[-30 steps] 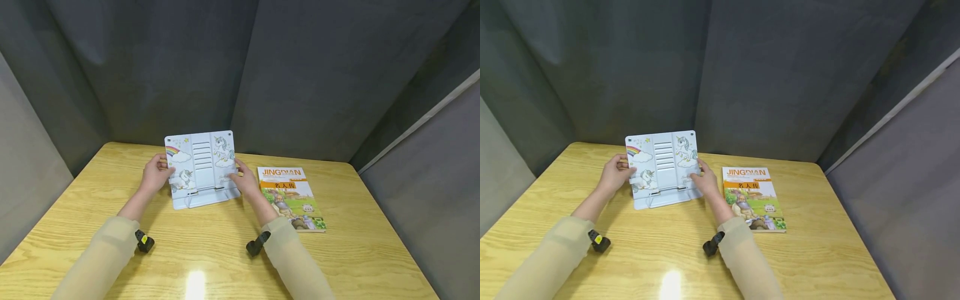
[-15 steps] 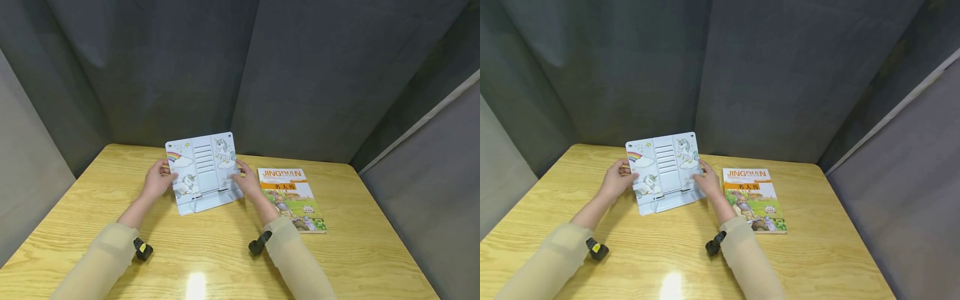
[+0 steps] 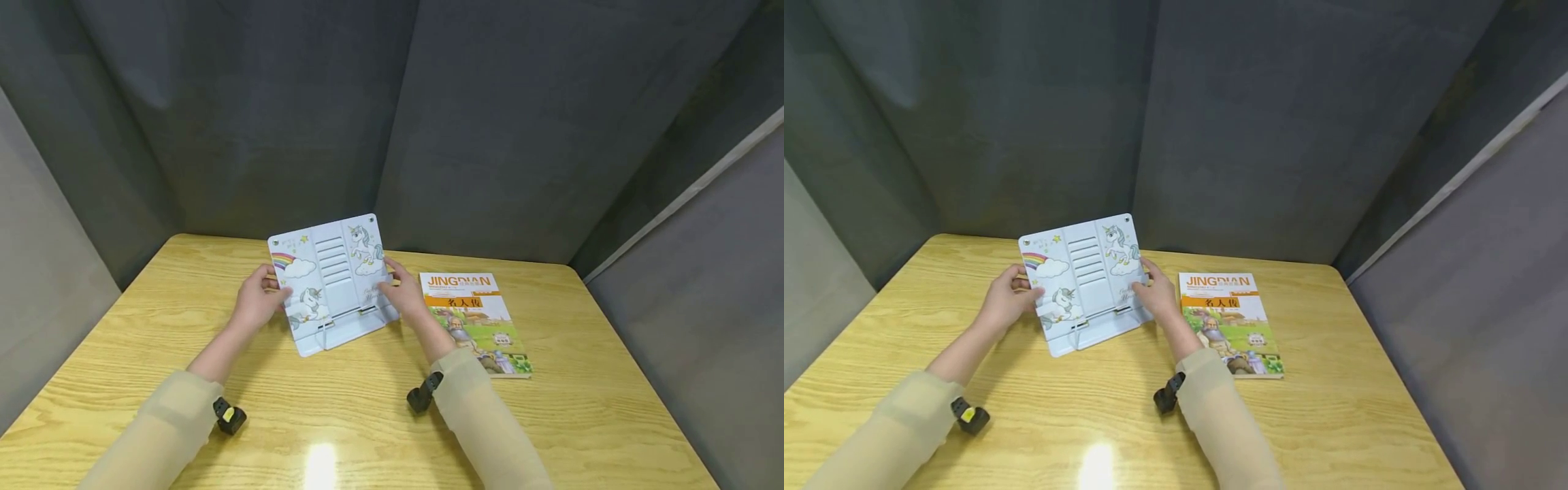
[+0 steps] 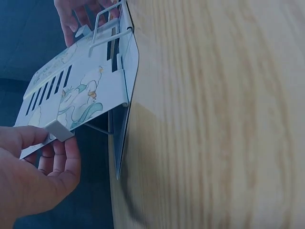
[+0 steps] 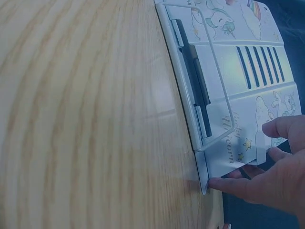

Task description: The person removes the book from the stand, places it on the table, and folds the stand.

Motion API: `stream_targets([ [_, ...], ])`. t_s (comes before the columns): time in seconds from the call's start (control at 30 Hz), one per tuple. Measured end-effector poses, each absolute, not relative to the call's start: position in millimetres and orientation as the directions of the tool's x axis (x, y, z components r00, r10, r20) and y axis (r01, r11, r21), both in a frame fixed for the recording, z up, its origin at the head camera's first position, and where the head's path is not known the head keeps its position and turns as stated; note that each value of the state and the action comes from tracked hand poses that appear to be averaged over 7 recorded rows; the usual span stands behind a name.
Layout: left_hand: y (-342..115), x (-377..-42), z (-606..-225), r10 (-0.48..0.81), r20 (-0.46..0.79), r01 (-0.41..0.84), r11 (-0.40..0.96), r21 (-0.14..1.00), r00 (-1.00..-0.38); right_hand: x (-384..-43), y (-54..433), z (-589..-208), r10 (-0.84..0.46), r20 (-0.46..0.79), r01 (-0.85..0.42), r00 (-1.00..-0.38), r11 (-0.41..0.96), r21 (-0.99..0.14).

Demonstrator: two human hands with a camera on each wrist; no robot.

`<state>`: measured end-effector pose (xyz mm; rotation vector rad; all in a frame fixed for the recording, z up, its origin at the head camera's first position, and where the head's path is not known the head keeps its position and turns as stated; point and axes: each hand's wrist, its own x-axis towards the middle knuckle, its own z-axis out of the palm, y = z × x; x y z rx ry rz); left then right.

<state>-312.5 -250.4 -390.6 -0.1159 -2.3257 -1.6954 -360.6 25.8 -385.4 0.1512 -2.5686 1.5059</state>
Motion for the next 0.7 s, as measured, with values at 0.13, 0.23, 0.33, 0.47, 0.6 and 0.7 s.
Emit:
stream_targets([
  [0.13, -248.2, -307.5, -389.2, -0.082, 0.255, 0.216, 0.327, 0.920, -0.963, -361.5, 26.4, -384.6, -0.007, 0.195, -0.175, -0.981, 0.483, -0.858],
  [0.23, -246.5, -303.7, -388.1, -0.082, 0.238, 0.201, 0.321, 0.925, -0.968, -361.9, 26.6, -384.3, -0.011, 0.196, -0.177, -0.981, 0.484, -0.857],
  [0.33, -245.2, -301.0, -388.2, -0.081, 0.222, 0.187, 0.309, 0.932, -0.972, -362.1, 26.9, -384.5, -0.016, 0.199, -0.181, -0.980, 0.494, -0.851],
  [0.47, -244.1, -298.2, -388.7, -0.077, 0.214, 0.182, 0.307, 0.934, -0.974, -363.0, 27.8, -384.5, -0.028, 0.222, -0.204, -0.975, 0.519, -0.830],
  [0.6, -242.1, -294.9, -388.7, -0.072, 0.215, 0.183, 0.306, 0.934, -0.974, -364.6, 28.9, -384.4, -0.050, 0.242, -0.231, -0.969, 0.538, -0.811],
  [0.7, -240.3, -292.8, -388.9, -0.073, 0.208, 0.177, 0.302, 0.937, -0.975, -365.6, 29.4, -384.0, -0.058, 0.237, -0.230, -0.970, 0.544, -0.807],
])
